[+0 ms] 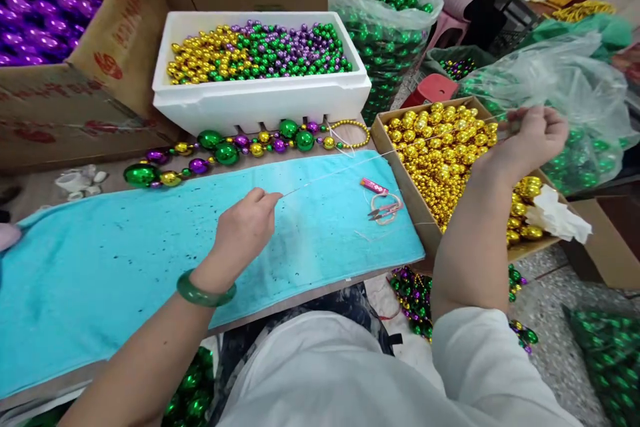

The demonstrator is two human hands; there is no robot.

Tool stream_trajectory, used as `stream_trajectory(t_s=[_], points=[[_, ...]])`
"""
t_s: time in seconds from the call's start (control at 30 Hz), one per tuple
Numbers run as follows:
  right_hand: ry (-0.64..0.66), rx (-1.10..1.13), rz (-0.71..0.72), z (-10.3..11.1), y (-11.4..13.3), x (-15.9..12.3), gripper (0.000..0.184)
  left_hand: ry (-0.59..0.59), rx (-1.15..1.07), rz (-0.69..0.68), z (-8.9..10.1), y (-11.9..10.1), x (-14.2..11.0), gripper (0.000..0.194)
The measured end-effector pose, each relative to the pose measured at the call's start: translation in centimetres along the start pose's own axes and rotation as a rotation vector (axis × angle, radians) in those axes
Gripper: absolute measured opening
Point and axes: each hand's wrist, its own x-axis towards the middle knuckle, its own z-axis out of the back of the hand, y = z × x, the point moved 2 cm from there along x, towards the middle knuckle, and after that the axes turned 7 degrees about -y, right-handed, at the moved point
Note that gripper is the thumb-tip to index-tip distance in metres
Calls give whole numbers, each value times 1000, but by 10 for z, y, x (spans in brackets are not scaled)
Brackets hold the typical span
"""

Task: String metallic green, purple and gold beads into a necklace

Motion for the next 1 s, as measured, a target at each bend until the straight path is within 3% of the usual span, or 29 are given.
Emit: stream_trajectory(t_s=[0.07, 0.2, 0.3, 0.37, 0.43, 0.57, 0.67, 0.73, 0.87, 1.0], points=[[84, -101, 34, -2, 1, -6, 13, 61, 24, -47, -3, -14, 12, 39], [704, -506, -40, -20, 0, -54, 6, 191, -11, -168, -23, -47, 27, 40], [1054, -826, 55, -28, -10, -95, 14, 269, -64, -212, -45, -67, 34, 35], [1219, -1077, 166, -31, -22, -114, 26, 289, -87, -231, -57, -74, 40, 31], [1292, -1248, 232, -33, -31, -126, 34, 285, -96, -246, -64, -74, 44, 27], [1312, -1337, 269, -28, -21, -137, 31, 240, -108, -286, -68, -59, 32, 29], [1268, -1243, 298, -18, -7, -130, 32, 18, -153, -299, -71, -34, 19, 30], [1216, -1259, 285, -4, -9, -110, 29, -70, -188, -336, -80, -14, 16, 31], [973, -1498, 141, 59, -23, -42, 29, -46, -243, -416, -99, 9, 11, 41], [751, -1669, 0, 137, -39, 22, 31, -38, -270, -457, -101, 1, 8, 43]])
